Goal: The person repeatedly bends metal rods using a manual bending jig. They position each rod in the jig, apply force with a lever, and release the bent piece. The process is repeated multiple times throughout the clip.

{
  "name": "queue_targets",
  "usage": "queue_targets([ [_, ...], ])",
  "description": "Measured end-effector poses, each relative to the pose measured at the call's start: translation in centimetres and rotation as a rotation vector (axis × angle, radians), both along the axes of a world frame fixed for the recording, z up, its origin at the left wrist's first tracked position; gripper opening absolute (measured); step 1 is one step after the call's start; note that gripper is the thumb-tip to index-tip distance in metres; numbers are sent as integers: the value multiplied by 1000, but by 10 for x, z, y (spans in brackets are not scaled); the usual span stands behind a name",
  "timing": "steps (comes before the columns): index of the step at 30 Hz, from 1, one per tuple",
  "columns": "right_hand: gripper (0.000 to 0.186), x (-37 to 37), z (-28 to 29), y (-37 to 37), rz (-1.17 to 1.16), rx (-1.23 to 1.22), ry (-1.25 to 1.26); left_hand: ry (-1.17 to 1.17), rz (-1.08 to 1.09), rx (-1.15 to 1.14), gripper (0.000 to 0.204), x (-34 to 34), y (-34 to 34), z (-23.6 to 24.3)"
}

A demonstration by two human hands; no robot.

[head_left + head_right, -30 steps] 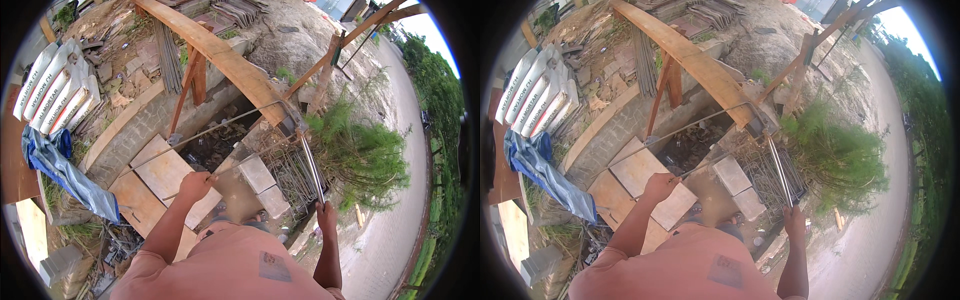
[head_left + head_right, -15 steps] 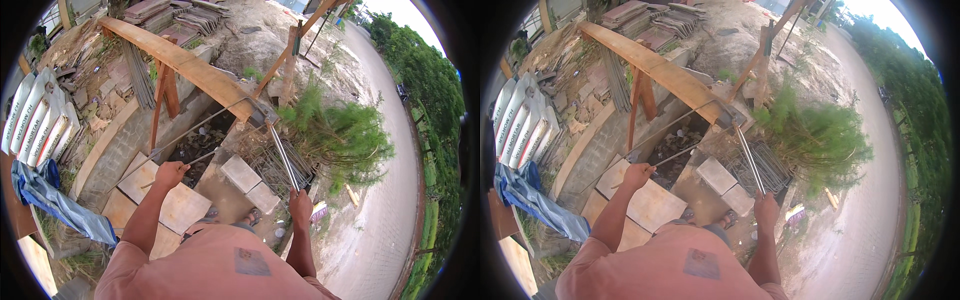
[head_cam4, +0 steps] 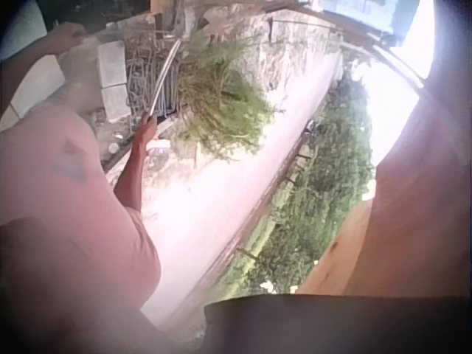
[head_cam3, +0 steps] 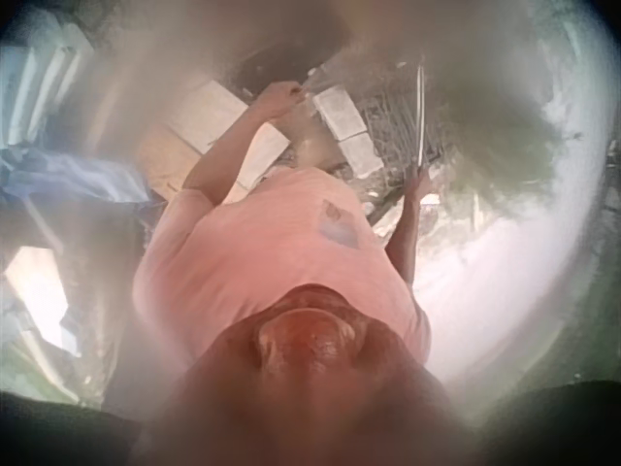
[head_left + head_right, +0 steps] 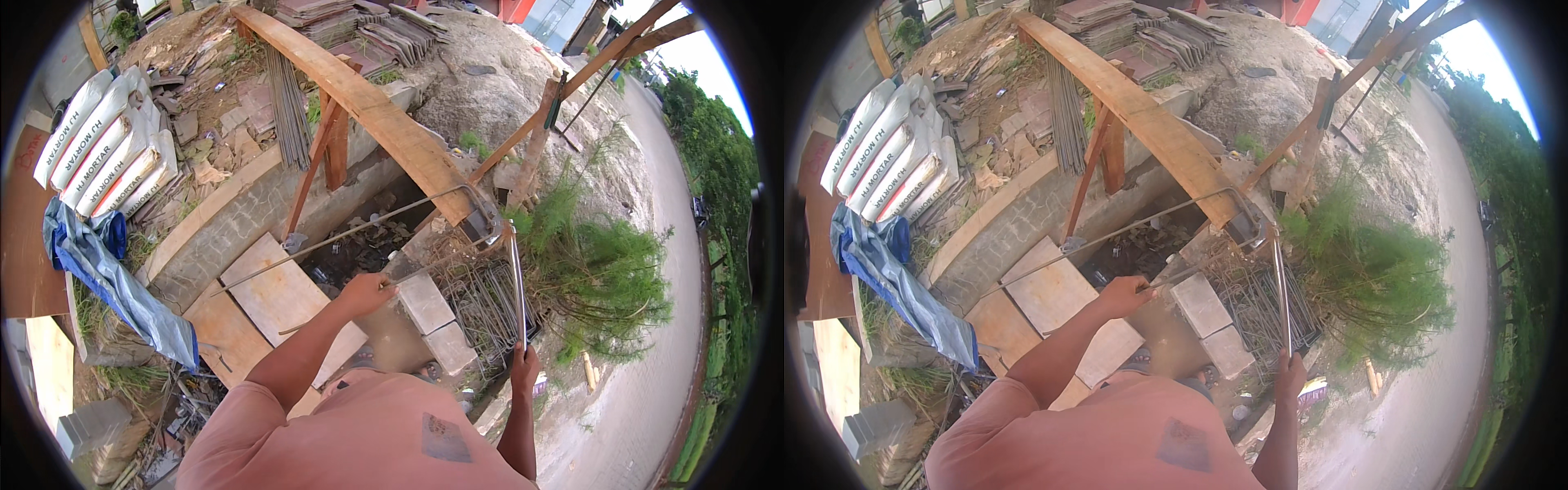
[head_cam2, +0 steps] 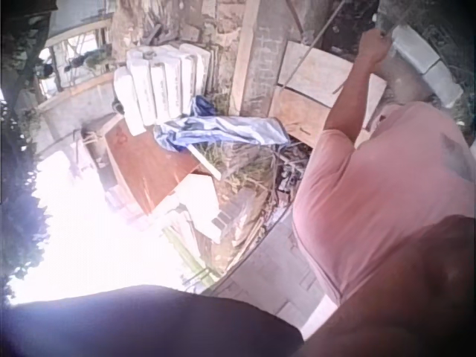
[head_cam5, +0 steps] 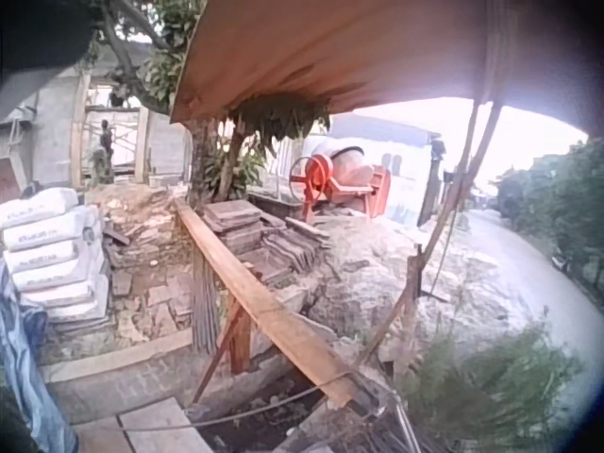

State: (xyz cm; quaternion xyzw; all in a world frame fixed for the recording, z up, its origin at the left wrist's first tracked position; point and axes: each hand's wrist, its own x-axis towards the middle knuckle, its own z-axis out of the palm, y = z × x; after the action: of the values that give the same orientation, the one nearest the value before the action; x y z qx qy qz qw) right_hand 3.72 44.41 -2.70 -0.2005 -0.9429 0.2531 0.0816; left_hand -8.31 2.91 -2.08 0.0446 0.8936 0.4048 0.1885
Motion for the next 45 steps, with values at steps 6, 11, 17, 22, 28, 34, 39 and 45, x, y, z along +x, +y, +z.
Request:
queue_targets([
  [6, 42, 4, 7, 3, -83, -225, 120, 87, 103, -16, 43, -32, 19, 31],
  [11, 36, 58, -11, -4, -138, -373, 294, 516, 198, -15, 23, 0, -30, 43],
  [17, 33, 52, -17, -31, -178, -564, 130, 441, -168, 118, 18, 71, 10, 40],
  [22, 34, 21, -19, -47, 42, -456, 109, 411, -3, 105, 20, 100, -10, 40],
  [28, 21, -52, 23, -114, 595, -9, 238, -121, -55, -163, 33, 173, -54, -54],
  [34, 34, -104, 32, -215, 1228, 25, 262, -248, 1102, 642, 50, 157, -108, -162],
  [39, 34, -101, 26, -295, 1436, -84, -25, 67, 1211, 1302, 63, 94, -140, -139],
  [45, 33, -114, 31, -314, 1475, -115, -336, 284, 798, 1622, 57, 121, -224, -106],
])
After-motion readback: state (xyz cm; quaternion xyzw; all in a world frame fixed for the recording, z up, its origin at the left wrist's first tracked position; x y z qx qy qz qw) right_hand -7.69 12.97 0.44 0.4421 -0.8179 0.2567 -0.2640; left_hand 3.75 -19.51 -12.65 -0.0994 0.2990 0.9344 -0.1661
